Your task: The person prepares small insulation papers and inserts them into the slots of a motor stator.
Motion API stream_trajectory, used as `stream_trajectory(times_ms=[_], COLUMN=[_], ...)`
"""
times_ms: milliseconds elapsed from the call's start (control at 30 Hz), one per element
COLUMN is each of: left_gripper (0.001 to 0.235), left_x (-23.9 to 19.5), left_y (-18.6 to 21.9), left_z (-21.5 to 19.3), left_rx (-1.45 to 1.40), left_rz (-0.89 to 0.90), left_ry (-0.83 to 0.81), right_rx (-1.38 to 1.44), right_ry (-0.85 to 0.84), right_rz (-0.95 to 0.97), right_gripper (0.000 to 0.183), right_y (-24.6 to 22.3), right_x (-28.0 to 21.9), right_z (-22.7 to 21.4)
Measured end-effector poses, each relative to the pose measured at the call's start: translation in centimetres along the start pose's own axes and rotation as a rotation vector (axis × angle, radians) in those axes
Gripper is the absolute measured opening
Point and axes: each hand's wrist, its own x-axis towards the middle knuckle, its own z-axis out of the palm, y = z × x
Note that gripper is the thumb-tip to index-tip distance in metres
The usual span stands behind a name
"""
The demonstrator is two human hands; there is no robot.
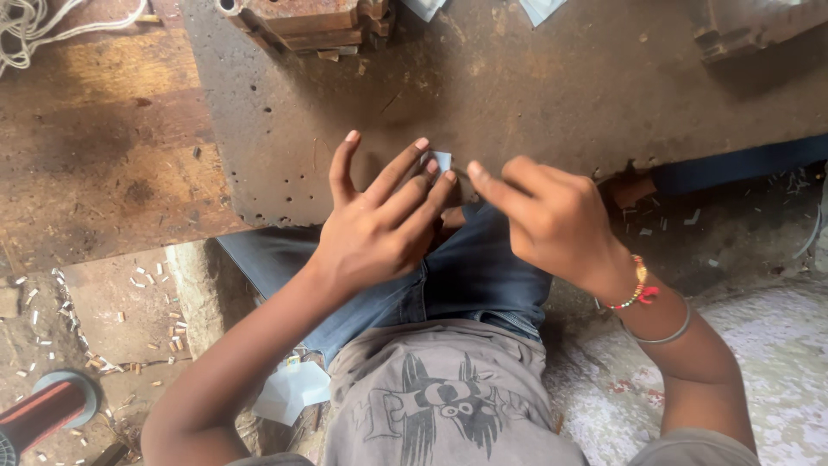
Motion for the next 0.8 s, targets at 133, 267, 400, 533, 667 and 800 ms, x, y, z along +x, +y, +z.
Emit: stream_trajectory(times_ms=[133,267,400,533,667,800], left_gripper=[0.043,0.042,0.040,0.045,0.044,0.038], left_x=[-0.2,0.1,-0.1,0.7,1.2,0.5], left_y=[0.3,0.2,0.3,0.7,0.8,0.7], left_z=[-0.6,-0.4,0.3,0.8,-0.2,-0.8], left_rx=[-0.183,-0.171,-0.058,0.086,0.003,-0.031], left_rz=[-0.108,-0.087,-0.094,-0.109,-0.133,-0.009], left_ry=[-0.008,0.015,-0.037,-0.044,0.051,0.031], right_rx=[-0.092,-0.117,-0.225,-0.281,-0.040,0.418], right_ry=[-0.128,-0.089,-0.090,-0.116,-0.148,0.116], right_rz=[-0.186,-0.115,-0.060,-0.349,-0.368,-0.079], right_gripper=[0.036,0.041,0.042,0.009,0.029,0.036], right_y=[0.9,0.5,-0.4,1.1,3.1,4.4], right_x=[0.1,0.9,0.8,1.1,0.6,-1.0], right_z=[-0.3,-0.2,0.2,-0.1,-0.7,0.0])
